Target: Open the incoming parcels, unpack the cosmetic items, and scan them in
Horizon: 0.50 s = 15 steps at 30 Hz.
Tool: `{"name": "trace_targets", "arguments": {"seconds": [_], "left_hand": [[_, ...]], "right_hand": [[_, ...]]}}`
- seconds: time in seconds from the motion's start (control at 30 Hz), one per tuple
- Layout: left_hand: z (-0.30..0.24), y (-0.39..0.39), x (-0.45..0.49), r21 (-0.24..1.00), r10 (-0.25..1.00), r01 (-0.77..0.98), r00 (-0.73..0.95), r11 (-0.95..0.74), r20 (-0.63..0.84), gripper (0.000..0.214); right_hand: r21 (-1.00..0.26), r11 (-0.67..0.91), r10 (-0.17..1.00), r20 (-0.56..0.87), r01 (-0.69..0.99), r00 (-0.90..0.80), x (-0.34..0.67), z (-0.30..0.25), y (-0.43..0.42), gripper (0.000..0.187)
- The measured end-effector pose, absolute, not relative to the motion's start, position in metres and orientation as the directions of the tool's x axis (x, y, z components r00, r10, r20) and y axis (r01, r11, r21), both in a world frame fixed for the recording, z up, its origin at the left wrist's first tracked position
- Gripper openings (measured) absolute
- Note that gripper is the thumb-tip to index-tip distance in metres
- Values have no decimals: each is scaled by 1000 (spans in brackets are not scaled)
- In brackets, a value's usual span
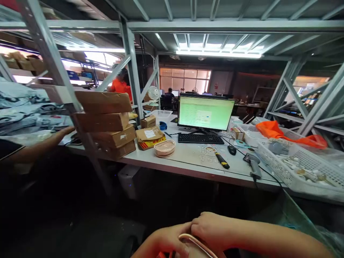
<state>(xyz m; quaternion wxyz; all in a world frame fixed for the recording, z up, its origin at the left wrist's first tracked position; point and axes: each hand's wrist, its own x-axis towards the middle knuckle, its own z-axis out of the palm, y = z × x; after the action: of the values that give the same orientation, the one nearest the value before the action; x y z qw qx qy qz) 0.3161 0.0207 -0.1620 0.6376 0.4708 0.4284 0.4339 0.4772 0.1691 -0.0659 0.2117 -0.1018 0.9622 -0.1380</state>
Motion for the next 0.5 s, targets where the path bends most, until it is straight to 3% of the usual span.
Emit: {"name": "trace_targets", "arguments": {"seconds": [0.2,0.27,0.37,0.5], "left_hand": [[-165,26,326,977,889,-144,451,160,-79,96],[-172,16,320,984,879,-86,466,159,-102,93],[-193,-13,311,971,917,-44,341,234,-206,84],[-226,-48,324,930,963,-254,106,266,-246,74]], "right_hand": [[-142,945,-325,-469,-293,-821,488,-50,163,16],[-108,943,-329,-453,-315,-829,498,-47,165,17],[-96,956,-292,-387,-276,-875,527,-52,167,18],[-92,982,-186,-319,-165,-929,575,-80,156,22]]}}
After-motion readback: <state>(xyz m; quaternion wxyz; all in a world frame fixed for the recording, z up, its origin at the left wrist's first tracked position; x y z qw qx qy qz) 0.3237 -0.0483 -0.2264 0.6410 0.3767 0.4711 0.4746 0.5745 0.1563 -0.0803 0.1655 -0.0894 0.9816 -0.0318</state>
